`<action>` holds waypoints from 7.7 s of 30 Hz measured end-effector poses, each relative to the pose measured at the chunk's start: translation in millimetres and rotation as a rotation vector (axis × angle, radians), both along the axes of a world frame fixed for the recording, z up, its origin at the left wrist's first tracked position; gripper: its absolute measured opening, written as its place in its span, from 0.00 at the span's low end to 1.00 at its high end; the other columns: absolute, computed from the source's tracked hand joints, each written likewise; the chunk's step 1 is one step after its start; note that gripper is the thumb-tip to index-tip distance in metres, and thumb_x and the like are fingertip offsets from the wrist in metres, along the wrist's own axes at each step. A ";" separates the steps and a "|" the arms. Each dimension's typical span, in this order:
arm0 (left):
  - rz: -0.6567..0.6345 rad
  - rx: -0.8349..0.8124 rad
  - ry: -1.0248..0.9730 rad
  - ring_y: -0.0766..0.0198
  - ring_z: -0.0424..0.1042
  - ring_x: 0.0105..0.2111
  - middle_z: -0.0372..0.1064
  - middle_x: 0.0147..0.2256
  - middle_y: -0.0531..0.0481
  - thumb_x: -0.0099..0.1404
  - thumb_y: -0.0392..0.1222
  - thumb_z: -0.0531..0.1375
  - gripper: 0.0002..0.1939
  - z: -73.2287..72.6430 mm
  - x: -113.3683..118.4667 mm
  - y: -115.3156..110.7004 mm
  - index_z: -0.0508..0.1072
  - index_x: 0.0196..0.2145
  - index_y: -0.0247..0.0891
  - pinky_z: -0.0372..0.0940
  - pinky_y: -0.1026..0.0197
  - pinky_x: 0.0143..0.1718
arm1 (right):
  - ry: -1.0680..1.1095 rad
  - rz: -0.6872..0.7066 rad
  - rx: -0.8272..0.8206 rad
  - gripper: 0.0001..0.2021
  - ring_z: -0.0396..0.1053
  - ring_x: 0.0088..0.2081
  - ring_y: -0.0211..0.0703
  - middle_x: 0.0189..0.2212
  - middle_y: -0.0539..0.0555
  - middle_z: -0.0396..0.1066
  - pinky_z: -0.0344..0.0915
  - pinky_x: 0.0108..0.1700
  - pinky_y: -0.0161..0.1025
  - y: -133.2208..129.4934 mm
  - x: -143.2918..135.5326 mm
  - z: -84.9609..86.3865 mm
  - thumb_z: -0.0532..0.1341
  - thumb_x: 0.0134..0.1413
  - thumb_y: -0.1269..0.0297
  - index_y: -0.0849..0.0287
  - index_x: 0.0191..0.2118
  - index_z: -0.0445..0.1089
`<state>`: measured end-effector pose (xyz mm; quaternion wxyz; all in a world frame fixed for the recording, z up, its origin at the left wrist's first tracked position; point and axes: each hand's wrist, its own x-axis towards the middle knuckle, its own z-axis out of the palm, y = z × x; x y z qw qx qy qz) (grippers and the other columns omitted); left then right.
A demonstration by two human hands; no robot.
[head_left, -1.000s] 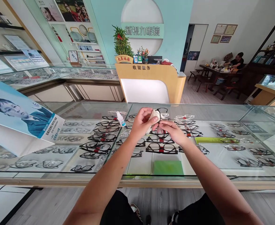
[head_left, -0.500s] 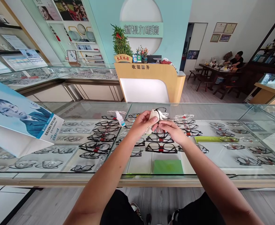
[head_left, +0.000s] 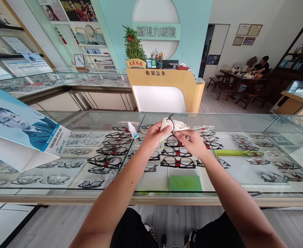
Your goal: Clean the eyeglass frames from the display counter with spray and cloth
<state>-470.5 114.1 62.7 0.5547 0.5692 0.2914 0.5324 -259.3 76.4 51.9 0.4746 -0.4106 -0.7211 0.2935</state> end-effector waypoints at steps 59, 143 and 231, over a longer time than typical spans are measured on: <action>-0.103 0.029 -0.004 0.64 0.72 0.30 0.79 0.34 0.49 0.57 0.63 0.85 0.31 4.7 4.4 -9.4 0.84 0.44 0.37 0.68 0.62 0.33 | 0.416 0.274 -0.328 0.22 0.77 0.48 0.52 0.39 0.53 0.83 0.71 0.61 0.51 -3.9 -6.7 0.7 0.77 0.62 0.35 0.50 0.38 0.87; -0.169 0.079 0.064 0.66 0.68 0.22 0.74 0.24 0.54 0.56 0.60 0.86 0.30 10.4 4.6 -9.9 0.80 0.42 0.37 0.63 0.62 0.27 | 0.466 0.344 -0.418 0.18 0.72 0.42 0.49 0.36 0.55 0.82 0.66 0.46 0.45 -3.7 -5.2 -0.5 0.78 0.59 0.42 0.53 0.39 0.88; -0.066 0.070 0.233 0.59 0.75 0.35 0.80 0.35 0.48 0.64 0.85 0.70 0.40 -22.5 11.4 -2.4 0.85 0.38 0.40 0.69 0.59 0.40 | 0.694 0.129 -0.242 0.23 0.75 0.68 0.64 0.56 0.56 0.86 0.70 0.73 0.58 0.5 -10.9 0.5 0.83 0.49 0.34 0.48 0.36 0.90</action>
